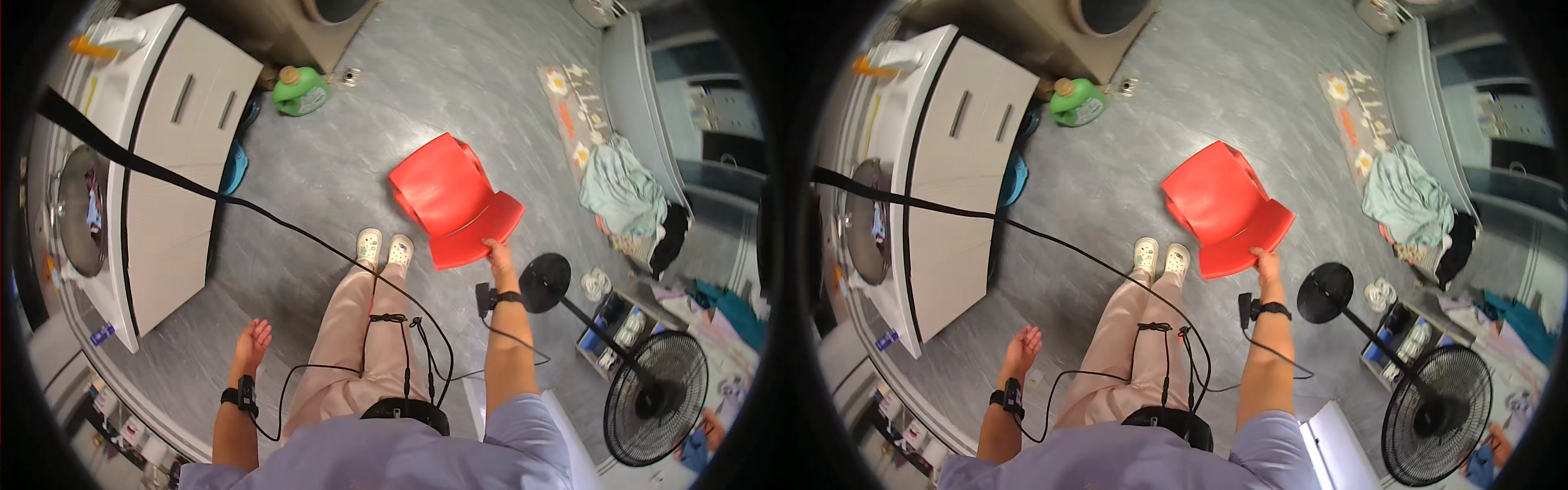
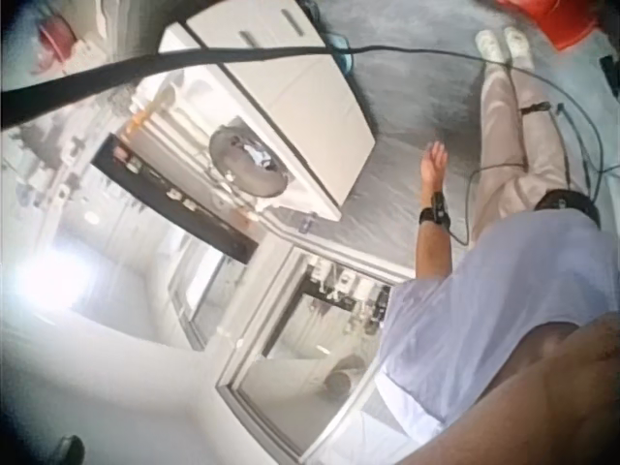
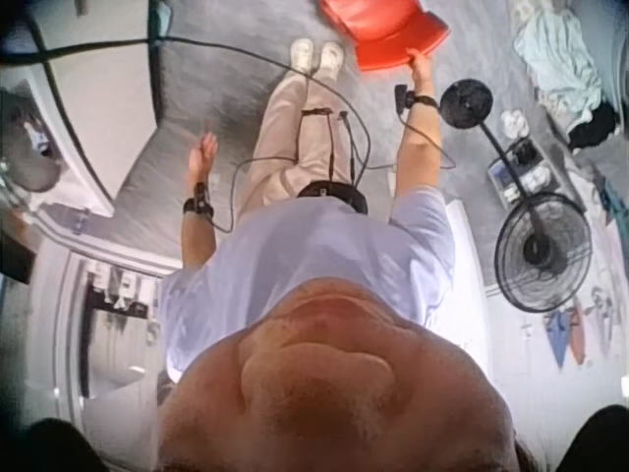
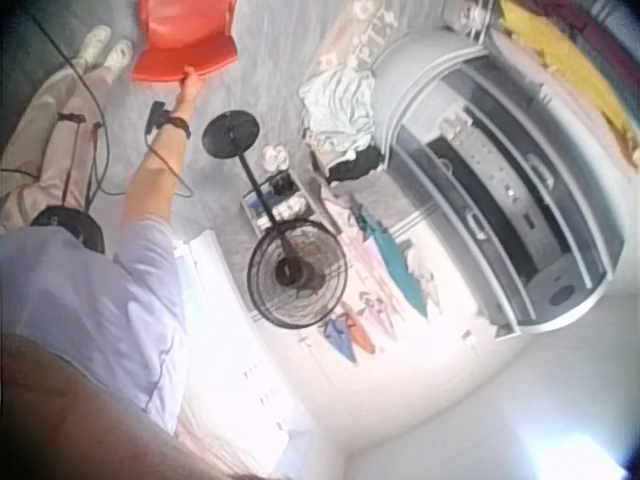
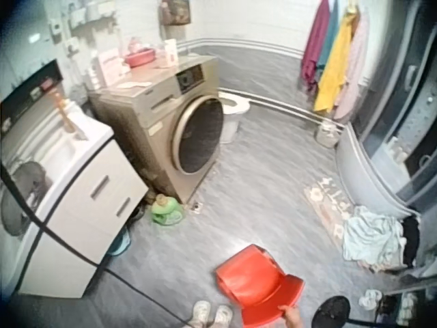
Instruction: Wash a small amount of clothing by hand in a sink.
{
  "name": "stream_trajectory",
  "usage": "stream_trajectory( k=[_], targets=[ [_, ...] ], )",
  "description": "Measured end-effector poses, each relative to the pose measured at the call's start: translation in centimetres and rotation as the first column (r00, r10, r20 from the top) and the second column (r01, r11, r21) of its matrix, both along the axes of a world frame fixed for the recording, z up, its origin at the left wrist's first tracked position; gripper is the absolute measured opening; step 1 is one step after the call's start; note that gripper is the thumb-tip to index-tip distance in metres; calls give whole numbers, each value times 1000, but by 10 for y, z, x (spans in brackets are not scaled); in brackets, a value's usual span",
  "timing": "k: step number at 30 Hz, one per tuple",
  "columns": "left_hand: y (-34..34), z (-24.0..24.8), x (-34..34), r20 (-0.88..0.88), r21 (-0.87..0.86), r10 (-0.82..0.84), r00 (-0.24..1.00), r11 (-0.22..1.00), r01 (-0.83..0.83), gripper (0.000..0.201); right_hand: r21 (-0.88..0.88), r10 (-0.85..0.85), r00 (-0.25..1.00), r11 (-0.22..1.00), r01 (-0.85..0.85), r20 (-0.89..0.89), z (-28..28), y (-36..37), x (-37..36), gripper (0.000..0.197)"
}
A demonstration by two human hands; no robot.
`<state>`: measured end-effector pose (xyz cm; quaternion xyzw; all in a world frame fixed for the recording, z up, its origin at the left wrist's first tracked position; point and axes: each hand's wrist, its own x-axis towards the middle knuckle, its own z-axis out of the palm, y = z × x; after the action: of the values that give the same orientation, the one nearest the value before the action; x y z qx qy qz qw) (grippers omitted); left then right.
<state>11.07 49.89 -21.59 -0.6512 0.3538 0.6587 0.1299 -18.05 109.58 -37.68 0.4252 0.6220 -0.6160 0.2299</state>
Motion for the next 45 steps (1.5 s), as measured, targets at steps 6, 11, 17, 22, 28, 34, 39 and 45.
stream_trajectory(
  k=[6,11,17,22,28,34,39,45],
  targets=[
    [-6,-4,59,38,-44,216,976,976,-214,37,35,174,984,984,-175,38,-29,15,-101,23],
    [14,-6,86,112,-53,328,938,945,-323,37,132,227,970,963,-236,82,-21,12,-157,29],
    [32,-15,77,41,-19,312,949,950,-312,37,96,228,973,968,-231,46,-25,27,-159,27],
    [36,-20,38,-52,47,344,937,939,-342,37,351,210,977,913,-209,34,-58,75,-179,39],
    [0,59,-36,-252,-70,365,896,917,-393,33,500,572,766,774,-388,-292,-15,-111,-176,52],
    [-75,149,-83,-366,-357,156,917,887,-293,28,29,734,495,572,-820,-466,180,-399,-176,38],
    [-172,182,-83,-498,-441,107,860,823,-358,24,165,831,175,302,-939,-528,276,-573,-174,34],
    [-303,214,-91,-653,-417,190,734,719,-557,30,367,798,-233,-15,-930,-556,349,-755,-149,36]
  ],
)
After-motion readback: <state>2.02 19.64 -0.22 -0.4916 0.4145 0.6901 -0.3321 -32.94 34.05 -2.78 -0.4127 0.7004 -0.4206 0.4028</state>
